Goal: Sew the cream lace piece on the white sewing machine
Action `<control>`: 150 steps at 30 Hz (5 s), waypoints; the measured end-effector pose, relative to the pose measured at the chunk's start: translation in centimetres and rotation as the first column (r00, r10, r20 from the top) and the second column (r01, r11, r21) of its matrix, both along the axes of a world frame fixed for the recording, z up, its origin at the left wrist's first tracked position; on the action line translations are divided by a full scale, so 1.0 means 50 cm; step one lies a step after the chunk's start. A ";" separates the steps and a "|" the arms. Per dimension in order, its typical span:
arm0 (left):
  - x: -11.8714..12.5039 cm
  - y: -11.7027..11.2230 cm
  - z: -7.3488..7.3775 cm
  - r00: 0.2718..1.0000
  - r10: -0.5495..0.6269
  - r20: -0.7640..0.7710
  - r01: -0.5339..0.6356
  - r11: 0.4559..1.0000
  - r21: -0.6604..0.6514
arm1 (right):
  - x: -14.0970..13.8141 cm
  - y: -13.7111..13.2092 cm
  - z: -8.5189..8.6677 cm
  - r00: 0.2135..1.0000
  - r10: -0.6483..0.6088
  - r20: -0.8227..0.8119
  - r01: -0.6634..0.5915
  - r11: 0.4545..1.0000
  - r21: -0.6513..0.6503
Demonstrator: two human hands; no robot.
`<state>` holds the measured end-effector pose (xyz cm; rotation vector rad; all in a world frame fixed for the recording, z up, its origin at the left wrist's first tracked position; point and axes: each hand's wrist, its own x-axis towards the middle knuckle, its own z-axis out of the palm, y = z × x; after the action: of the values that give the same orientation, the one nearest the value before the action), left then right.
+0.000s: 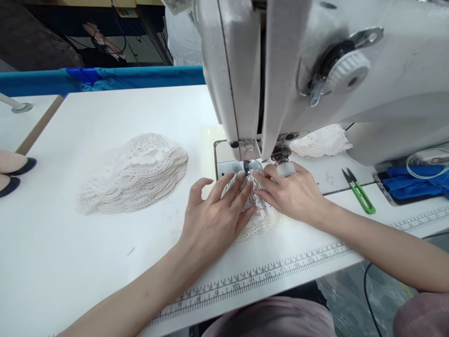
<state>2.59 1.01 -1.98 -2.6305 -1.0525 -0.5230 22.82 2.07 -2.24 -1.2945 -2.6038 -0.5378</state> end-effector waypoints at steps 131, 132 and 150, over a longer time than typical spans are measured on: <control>-0.028 0.015 0.003 0.992 -0.122 0.040 0.125 0.989 -0.080 | 0.012 0.001 -0.008 0.938 0.245 -0.246 -0.240 0.970 0.049; -0.028 0.016 0.003 0.992 -0.121 0.043 0.124 0.989 -0.078 | 0.012 0.001 -0.008 0.938 0.244 -0.245 -0.238 0.970 0.056; -0.021 0.048 -0.014 0.991 -0.121 0.063 0.118 0.992 0.047 | 0.010 0.017 -0.011 0.976 0.164 -0.146 -0.150 0.983 0.104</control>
<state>1.54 3.41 -2.67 -2.6669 -0.8957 -0.6542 23.31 2.93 -2.77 -1.0467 -2.4945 -0.5030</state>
